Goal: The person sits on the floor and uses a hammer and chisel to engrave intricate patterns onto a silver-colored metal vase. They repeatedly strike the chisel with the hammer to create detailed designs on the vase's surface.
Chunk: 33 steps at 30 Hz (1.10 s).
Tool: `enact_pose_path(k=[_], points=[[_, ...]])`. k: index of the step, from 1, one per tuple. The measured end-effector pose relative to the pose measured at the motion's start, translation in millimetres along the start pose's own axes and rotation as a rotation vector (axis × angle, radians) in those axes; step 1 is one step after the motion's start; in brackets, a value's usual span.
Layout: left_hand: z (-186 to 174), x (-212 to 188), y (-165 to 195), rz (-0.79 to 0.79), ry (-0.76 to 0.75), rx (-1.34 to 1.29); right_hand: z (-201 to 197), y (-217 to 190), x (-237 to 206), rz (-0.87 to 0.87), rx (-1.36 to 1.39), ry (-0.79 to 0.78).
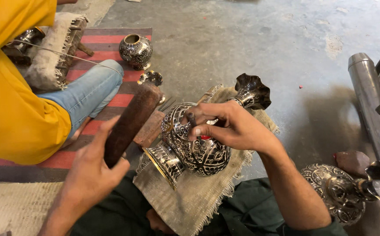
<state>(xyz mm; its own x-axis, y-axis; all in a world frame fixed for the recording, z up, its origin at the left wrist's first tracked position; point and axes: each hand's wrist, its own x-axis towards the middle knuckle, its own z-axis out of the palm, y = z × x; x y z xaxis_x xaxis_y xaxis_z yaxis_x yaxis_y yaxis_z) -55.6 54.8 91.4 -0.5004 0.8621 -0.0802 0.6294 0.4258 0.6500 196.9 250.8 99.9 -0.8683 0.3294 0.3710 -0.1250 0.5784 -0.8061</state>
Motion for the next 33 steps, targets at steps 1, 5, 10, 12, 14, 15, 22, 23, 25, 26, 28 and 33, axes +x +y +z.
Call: enact_pose_path(k=[1, 5, 10, 12, 14, 15, 22, 23, 25, 26, 28, 33], points=[[4, -2, 0, 0.025, -0.025, -0.076, -1, 0, 0, -0.030, -0.009, -0.011], [9, -7, 0, 0.371, 0.020, -0.173, -3, 1, 4, -0.100, -0.014, -0.051], [3, -7, 5, 0.476, 0.163, -0.081, -2, 1, 4, -0.091, 0.006, -0.061], [-1, -6, 8, 0.500, 0.205, 0.128, -4, 1, 3, -0.061, -0.050, -0.087], [-5, -6, 11, 0.486, 0.247, 0.522, -5, 3, 5, -0.116, -0.060, -0.102], [-5, -5, 13, 0.534, 0.262, 0.311, -5, 4, 6, -0.146, -0.069, -0.108], [-11, -7, 17, 0.429, 0.288, 0.353, 4, 5, 5, -0.103, -0.034, 0.015], [-12, -6, 17, 0.390, 0.283, 0.305, 6, 3, 1, -0.076, -0.038, 0.066], [-13, -3, 18, 0.569, 0.293, 0.137, 9, 2, -4, -0.022, -0.041, 0.121], [-12, -2, 18, 0.657, 0.298, 0.052, 10, 2, -4, -0.001, -0.042, 0.126], [-10, 0, 19, 0.593, 0.286, 0.063, 8, 3, -4, -0.020, -0.050, 0.117], [-9, -1, 22, 0.370, 0.246, -0.052, 6, 7, -3, -0.071, -0.081, 0.075]])
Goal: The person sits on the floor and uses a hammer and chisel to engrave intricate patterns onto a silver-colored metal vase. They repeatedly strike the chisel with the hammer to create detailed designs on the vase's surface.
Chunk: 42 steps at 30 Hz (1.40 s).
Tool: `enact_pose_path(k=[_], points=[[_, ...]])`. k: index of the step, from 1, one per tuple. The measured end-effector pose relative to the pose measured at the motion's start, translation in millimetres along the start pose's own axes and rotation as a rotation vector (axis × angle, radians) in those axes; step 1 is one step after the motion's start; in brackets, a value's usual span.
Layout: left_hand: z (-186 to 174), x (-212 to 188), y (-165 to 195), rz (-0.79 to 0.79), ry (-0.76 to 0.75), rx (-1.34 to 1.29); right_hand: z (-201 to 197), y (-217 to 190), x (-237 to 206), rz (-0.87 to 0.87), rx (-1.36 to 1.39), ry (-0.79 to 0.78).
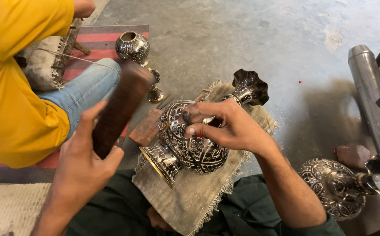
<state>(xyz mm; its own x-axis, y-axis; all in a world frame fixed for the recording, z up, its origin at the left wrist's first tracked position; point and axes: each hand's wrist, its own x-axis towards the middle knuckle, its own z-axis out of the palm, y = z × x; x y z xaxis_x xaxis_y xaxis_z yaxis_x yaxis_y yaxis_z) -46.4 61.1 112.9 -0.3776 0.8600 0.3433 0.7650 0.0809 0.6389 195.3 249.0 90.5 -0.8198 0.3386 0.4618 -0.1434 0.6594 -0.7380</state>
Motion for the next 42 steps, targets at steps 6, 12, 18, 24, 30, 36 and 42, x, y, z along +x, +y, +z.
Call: enact_pose_path(k=[6, 12, 18, 24, 30, 36, 42], points=[[-9, 5, 5, 0.303, -0.094, 0.282, 1, 5, 1, -0.041, -0.045, -0.016], [-8, 7, 9, 0.270, -0.065, 0.353, -1, 3, 1, 0.007, -0.040, -0.020], [-7, 8, 8, 0.281, -0.042, 0.372, -2, -2, 2, 0.040, -0.019, 0.000], [-6, 10, 5, 0.319, -0.037, 0.323, -2, -4, 3, 0.051, -0.042, -0.004], [-4, 11, 5, 0.211, -0.064, 0.395, -4, -3, 2, -0.025, 0.025, -0.004], [-3, 13, 6, 0.279, -0.007, 0.216, -2, 4, 4, 0.061, -0.021, -0.027], [1, 13, 6, 0.331, 0.033, 0.178, -3, 2, 4, 0.029, 0.021, -0.032]])
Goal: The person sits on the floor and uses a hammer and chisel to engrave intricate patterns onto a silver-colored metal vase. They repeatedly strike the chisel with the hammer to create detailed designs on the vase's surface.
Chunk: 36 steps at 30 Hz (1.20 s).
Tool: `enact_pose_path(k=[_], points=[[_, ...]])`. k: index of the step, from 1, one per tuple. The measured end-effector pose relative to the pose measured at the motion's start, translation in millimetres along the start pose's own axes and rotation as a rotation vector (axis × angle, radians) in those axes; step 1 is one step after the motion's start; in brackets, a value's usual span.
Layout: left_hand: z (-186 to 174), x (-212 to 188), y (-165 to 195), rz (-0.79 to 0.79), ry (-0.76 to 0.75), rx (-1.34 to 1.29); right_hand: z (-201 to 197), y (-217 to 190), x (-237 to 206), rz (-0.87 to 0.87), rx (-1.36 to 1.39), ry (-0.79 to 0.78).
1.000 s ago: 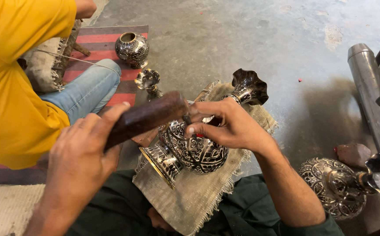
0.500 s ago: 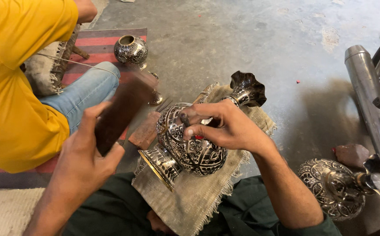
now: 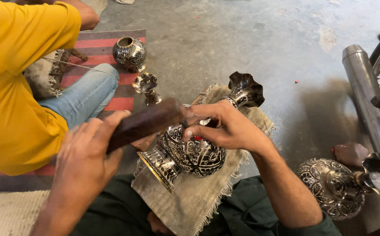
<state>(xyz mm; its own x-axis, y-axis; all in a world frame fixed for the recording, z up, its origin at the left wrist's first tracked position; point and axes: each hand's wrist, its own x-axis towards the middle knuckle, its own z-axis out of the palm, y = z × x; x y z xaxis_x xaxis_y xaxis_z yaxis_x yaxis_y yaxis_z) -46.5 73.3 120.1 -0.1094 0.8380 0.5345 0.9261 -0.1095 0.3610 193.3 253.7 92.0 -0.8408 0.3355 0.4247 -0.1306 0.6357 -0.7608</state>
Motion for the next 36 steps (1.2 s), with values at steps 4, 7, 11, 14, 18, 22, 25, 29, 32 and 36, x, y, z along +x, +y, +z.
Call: enact_pose_path(k=[4, 7, 11, 14, 18, 22, 25, 29, 32, 36], points=[[0, -4, 1, -0.221, -0.032, -0.062, -1, -3, 1, -0.006, 0.031, 0.005], [-1, -5, 1, -0.099, -0.028, 0.167, -1, -5, 1, 0.038, 0.035, 0.000], [-2, -4, 1, -0.549, -0.068, -0.184, -2, -3, 1, 0.013, 0.047, 0.004], [-3, -3, 1, 0.030, -0.035, 0.380, -2, 0, 1, -0.017, 0.083, -0.030], [-3, -2, 3, -0.420, -0.085, -0.025, -2, 3, 0, -0.020, 0.076, -0.027], [-4, -1, 4, 0.055, 0.057, -0.025, -2, 3, 2, -0.010, 0.081, -0.054], [-4, -2, 5, 0.060, 0.023, 0.173, -4, 0, 2, 0.008, 0.105, -0.051], [-3, -2, 4, 0.065, 0.105, -0.088, -4, -1, 1, 0.014, 0.106, -0.051], [0, -4, 0, -0.083, -0.099, 0.267, -2, 5, -3, 0.001, 0.087, -0.037], [-2, -9, -12, -0.137, -0.119, 0.241, 1, 23, -11, -0.052, 0.330, 0.068]])
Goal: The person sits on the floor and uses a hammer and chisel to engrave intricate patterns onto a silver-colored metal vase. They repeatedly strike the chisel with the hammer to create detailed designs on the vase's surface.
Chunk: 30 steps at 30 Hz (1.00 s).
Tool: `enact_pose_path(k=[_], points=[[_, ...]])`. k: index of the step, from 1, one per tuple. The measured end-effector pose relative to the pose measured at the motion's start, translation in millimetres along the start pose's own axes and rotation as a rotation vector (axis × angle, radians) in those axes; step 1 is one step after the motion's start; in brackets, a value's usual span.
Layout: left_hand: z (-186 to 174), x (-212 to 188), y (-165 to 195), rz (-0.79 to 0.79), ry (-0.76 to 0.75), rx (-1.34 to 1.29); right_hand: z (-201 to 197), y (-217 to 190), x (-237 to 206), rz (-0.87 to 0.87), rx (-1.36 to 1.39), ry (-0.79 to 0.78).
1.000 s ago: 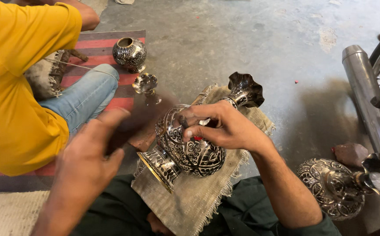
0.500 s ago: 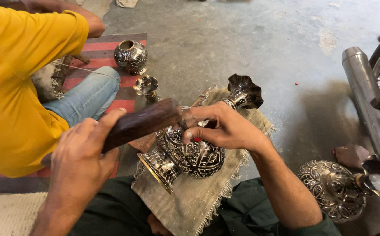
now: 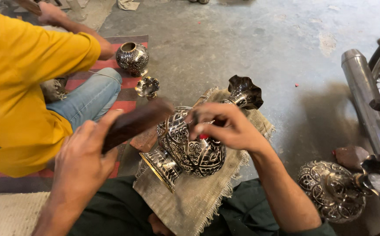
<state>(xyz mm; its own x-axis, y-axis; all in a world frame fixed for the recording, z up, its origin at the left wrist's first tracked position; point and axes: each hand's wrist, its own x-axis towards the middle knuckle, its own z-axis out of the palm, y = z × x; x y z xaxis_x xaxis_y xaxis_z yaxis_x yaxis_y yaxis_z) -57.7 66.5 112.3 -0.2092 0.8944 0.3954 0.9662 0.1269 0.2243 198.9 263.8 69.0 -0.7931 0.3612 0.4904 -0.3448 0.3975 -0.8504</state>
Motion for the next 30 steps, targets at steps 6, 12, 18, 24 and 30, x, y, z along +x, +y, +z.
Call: enact_pose_path(k=[6, 12, 18, 24, 30], points=[[4, -7, -9, -0.083, -0.012, -0.330, 15, 13, -42, 0.106, 0.124, 0.532], [-9, 7, 10, -0.001, -0.073, -0.343, 51, 10, -54, 0.059, 0.160, 0.672], [-45, 38, 38, -0.251, -0.410, -0.134, 67, 6, -47, 0.066, 0.040, 0.734], [-64, 62, 53, 0.183, -0.268, 0.107, 68, 4, -43, 0.068, -0.027, 0.742], [-71, 68, 70, 0.401, -0.190, 0.462, 70, 6, -43, -0.009, -0.033, 0.756]])
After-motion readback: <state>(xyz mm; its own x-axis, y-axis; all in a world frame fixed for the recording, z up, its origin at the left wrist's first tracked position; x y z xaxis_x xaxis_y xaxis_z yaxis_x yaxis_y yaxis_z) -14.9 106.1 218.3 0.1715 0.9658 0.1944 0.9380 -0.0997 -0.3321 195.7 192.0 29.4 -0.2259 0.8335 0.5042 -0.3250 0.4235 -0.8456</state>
